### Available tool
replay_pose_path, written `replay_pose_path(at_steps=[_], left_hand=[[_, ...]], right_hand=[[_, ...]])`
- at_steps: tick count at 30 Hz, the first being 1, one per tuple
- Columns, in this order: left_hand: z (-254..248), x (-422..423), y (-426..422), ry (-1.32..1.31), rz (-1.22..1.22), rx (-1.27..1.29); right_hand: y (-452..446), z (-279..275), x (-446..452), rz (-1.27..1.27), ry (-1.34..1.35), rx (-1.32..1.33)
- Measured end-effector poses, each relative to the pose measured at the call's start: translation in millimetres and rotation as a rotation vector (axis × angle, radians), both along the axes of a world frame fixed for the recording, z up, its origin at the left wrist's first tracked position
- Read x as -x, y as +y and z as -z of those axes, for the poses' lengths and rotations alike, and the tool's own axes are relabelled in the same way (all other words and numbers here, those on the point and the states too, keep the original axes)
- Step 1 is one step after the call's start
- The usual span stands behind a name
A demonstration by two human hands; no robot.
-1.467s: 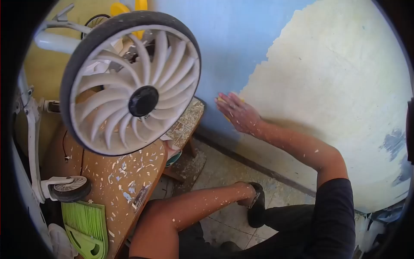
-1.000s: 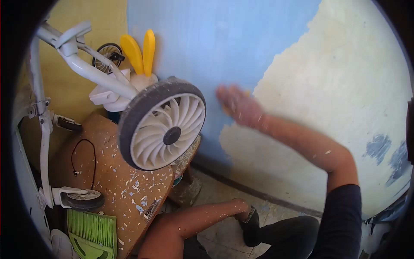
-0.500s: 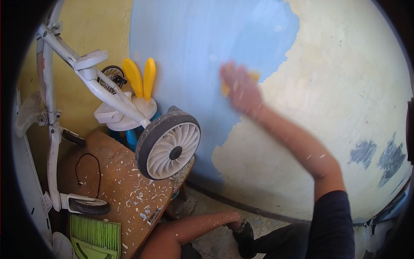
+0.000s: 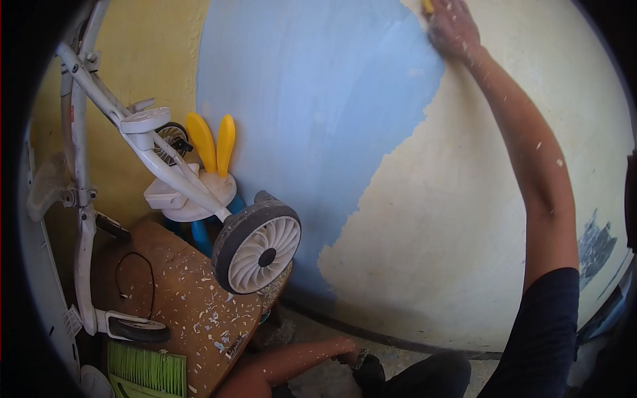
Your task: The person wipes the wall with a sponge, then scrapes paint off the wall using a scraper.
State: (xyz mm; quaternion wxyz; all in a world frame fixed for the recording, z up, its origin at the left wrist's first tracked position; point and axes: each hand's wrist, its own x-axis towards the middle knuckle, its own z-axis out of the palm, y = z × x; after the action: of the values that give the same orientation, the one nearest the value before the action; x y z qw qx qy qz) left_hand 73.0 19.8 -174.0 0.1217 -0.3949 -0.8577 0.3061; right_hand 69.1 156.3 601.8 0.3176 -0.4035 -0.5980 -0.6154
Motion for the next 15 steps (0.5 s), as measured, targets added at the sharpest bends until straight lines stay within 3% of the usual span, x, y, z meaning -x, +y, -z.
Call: replay_pose_path(at_steps=[3,5,7,9,11,13,15], left_hand=[[11.4,5.9,4.8,-0.027,0.027,0.017],[12.7,1.4,1.0,-0.064,0.025,-0.015],[-6.6,2.9,-3.6,-0.059,0.018,-0.048],[0.2,4.1,-2.9,-0.088,0.1,0.023],[6.1,-0.4,-6.7,-0.118,0.174,0.089],[1.1,-5.9,-1.8,0.043,-0.024,-0.081],[-22.1,-0.6,-7.2,0.04,-0.02,-0.052]], right_hand=[[-1.2,20.2,-1.9,-0.162,0.004,0.074],[26.6,63.1,-14.4,-0.326,-0.3,-0.181],[22.6,136.0,-12.5,-0.366,-0.288,-0.07],[17.9,217.0,-18.2,-0.444,-0.345,0.196],[-8.1,277.4,-25.3,-0.362,-0.427,0.466],[-7.4,270.7,-25.5,-0.257,-0.415,0.54],[6.5,220.1,-24.3,-0.319,-0.435,0.33]])
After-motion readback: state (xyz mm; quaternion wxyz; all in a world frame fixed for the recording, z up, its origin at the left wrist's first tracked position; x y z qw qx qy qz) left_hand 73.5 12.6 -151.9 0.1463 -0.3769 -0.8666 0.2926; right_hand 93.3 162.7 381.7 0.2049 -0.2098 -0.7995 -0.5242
